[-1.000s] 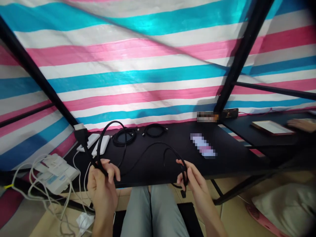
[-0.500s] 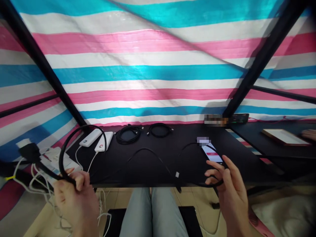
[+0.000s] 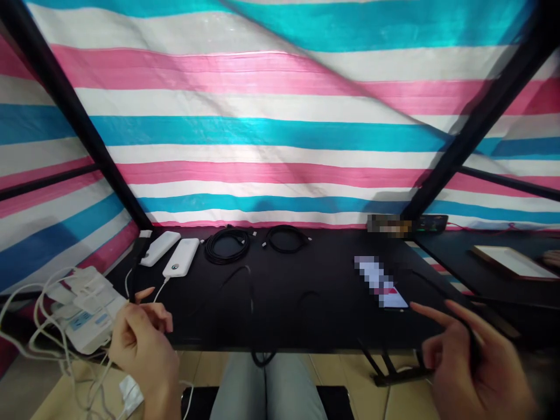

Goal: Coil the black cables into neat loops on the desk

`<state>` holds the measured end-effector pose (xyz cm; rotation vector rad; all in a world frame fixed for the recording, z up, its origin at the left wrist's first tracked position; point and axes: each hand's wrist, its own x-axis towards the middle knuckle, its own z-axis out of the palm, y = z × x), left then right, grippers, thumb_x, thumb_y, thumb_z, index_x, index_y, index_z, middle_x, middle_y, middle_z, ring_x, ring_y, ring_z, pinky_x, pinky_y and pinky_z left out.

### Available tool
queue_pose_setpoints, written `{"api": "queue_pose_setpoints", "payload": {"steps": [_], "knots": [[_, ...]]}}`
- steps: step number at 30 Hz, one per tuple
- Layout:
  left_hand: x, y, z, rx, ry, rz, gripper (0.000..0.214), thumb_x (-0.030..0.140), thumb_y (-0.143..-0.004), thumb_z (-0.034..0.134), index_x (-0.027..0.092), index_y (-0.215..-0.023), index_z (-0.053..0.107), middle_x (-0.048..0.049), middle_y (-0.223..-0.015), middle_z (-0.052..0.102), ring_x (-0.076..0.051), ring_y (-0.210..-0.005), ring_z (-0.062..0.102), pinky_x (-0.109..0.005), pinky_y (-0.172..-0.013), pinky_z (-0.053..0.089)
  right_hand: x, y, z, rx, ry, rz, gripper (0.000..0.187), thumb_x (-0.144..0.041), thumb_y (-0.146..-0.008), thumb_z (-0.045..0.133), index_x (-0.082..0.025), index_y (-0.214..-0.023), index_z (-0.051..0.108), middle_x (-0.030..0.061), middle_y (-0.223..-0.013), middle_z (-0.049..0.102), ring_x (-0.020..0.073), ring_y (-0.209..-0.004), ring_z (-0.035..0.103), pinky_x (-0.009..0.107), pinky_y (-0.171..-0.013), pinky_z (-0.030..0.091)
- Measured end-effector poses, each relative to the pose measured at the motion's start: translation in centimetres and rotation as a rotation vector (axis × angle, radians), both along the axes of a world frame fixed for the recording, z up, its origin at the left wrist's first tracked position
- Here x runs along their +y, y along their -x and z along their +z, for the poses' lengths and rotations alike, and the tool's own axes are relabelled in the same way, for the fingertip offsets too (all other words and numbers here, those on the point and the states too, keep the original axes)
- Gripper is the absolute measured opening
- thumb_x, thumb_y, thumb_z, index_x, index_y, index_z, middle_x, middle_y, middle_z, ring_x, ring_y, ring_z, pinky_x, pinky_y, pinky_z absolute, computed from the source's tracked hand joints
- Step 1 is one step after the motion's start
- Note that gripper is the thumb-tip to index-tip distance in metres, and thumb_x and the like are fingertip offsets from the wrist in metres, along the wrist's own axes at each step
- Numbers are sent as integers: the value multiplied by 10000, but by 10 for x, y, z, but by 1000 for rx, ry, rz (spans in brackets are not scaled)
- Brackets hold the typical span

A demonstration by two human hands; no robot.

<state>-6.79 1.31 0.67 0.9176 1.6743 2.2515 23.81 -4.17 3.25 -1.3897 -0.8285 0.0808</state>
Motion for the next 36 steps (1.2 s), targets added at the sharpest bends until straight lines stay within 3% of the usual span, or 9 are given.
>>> {"api": "queue_pose_setpoints", "payload": {"steps": [3,6,10,14,18,22,26,32,36], "knots": [[1,-10,3,-62,-49,-20,231,361,-866,473,159,-822,576,73,-522,447,-52,-377,380,-196,-363,205,3,-9,-11,-19,116,81,280,-408,-849,542,-219,-1032,637,54,-914,662,72,-469,405,235,-422,326],[-1,-16,1,-44,31,-183,270,393,-877,472,160,-932,596,62,-527,508,-53,-372,419,-177,-354,234,7,-11,-21,64,104,313,286,-405,-841,518,-246,-1035,657,63,-931,670,103,-515,485,233,-408,350],[-8,-23,3,-20,107,-328,302,405,-880,470,157,-993,602,60,-471,524,-63,-350,429,-169,-353,279,13,-9,-30,3,113,623,429,-386,-861,394,-297,-1251,548,76,-1258,582,225,-905,630,299,-577,514],[-19,-29,16,39,88,-307,323,400,-885,468,150,-1022,620,64,-417,496,-66,-354,423,-166,-368,296,6,-11,-30,-180,155,697,493,-327,-882,330,-276,-1361,437,64,-1342,522,253,-1123,566,421,-938,452],[-31,-28,26,89,81,-310,342,412,-889,457,150,-1035,621,57,-440,512,-69,-369,436,-177,-382,310,-9,-10,-23,-332,186,691,475,-284,-908,319,-267,-1373,416,60,-1336,528,231,-1211,505,452,-1059,344],[-43,-24,30,110,57,-284,341,414,-904,423,163,-1067,586,48,-504,553,-81,-382,468,-196,-376,302,-19,-6,-13,-472,234,572,459,-292,-915,410,-289,-1374,401,51,-1289,571,192,-1162,550,358,-971,458],[-53,-23,34,93,-72,-152,284,371,-917,389,166,-979,575,62,-460,521,-90,-360,468,-203,-365,273,-28,-5,-8,-552,199,430,546,-428,-829,575,-269,-1338,456,78,-1139,661,201,-896,665,289,-699,559],[-61,-20,38,47,-320,-74,292,405,-905,406,179,-764,524,95,-384,413,-85,-295,370,-213,-335,320,-28,5,-12,-656,313,379,384,-591,-704,639,-254,-884,682,-12,-619,652,107,-457,556,213,-452,447],[-65,-20,39,60,-317,-32,406,494,-906,357,167,-751,540,89,-399,400,-71,-294,367,-202,-322,299,-18,20,-18,-755,490,438,472,-588,-662,671,-291,-1029,650,-51,-573,546,111,-465,527,213,-441,399]]}}
